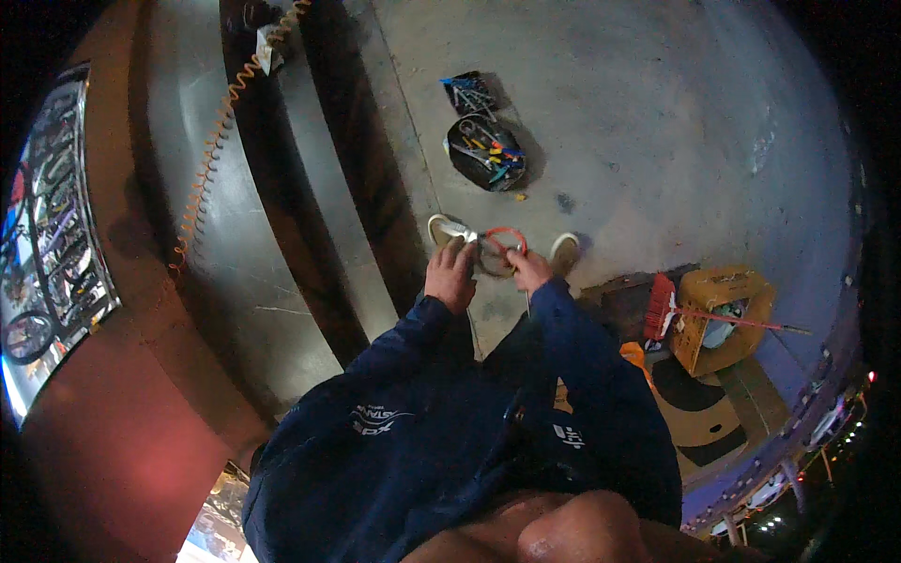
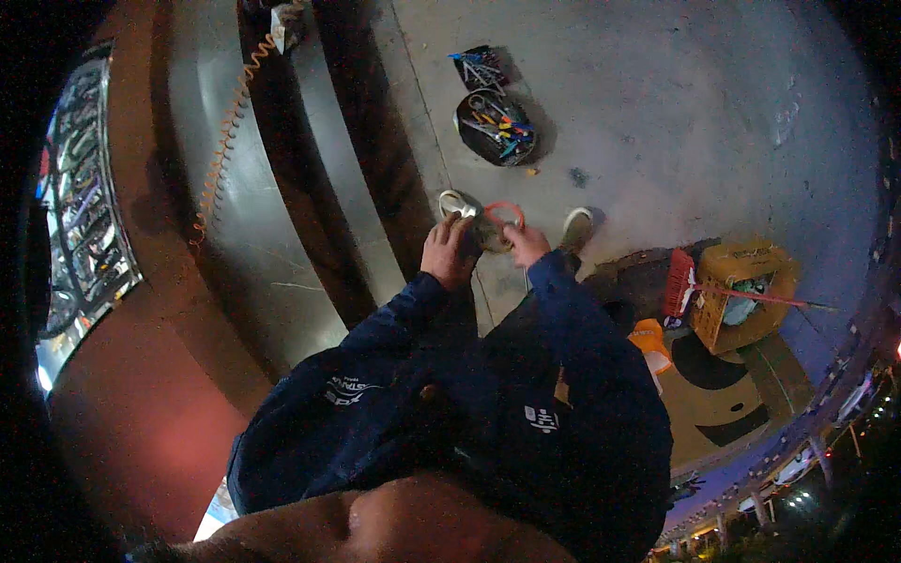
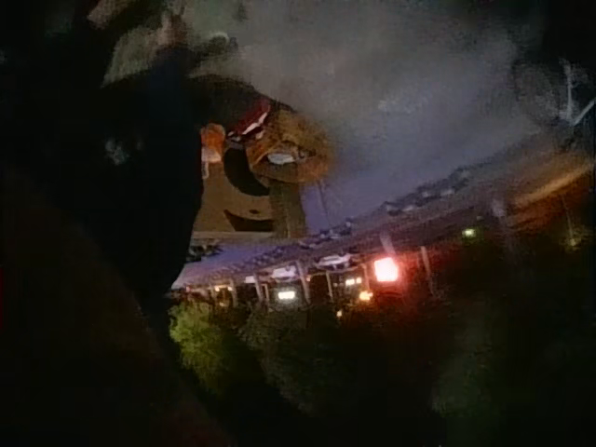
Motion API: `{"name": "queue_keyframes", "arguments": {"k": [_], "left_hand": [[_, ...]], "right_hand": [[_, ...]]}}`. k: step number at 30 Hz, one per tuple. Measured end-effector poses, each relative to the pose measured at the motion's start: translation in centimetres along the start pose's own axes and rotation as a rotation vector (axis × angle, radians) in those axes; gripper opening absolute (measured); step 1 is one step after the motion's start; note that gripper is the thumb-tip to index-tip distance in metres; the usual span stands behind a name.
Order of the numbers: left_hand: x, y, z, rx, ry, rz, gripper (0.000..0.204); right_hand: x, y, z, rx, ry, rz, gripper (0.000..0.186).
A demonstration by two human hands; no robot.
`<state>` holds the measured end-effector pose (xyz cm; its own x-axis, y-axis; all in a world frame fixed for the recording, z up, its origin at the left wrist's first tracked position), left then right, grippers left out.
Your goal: The person adjusts the rear wheel and derailleur of a pink bicycle using a hex key. They then walk to a parts counter, select a small component, and return to the bicycle to continue the repair.
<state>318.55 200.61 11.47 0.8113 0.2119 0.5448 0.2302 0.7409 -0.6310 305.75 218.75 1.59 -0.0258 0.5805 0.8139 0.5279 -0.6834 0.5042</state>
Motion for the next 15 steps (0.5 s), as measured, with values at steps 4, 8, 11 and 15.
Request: {"name": "queue_keyframes", "arguments": {"k": [4,8,11,15], "left_hand": [[4.7,1.9,-7.0,0.494,-0.121,0.077,0.057],[8.2,4.0,-11.9,0.643,-0.267,-0.02,0.045],[8.5,4.0,-14.4,0.704,-0.289,0.062,0.041],[7.9,3.3,-16.3,0.822,-0.254,0.202,0.035]], "right_hand": [[-16.3,-2.8,1.5,0.522,-0.248,0.528,0.034],[-27.8,-5.6,-0.1,0.428,-0.155,0.846,0.04],[-31.3,-7.0,-1.8,-0.005,-0.275,0.445,0.034],[-35.7,-10.8,-2.6,0.029,-0.089,0.554,0.038]]}}
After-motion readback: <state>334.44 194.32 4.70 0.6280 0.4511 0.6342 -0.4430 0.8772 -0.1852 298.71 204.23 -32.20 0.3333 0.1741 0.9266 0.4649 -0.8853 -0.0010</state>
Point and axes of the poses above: each hand's wrist, its own x-axis away from the middle knuckle, its own y-axis out of the palm, z = x × y, the point moved 2 cm from there along -x, towards the middle knuckle, and after that the axes turned 14 degrees about -z, right-handed, at the moved point
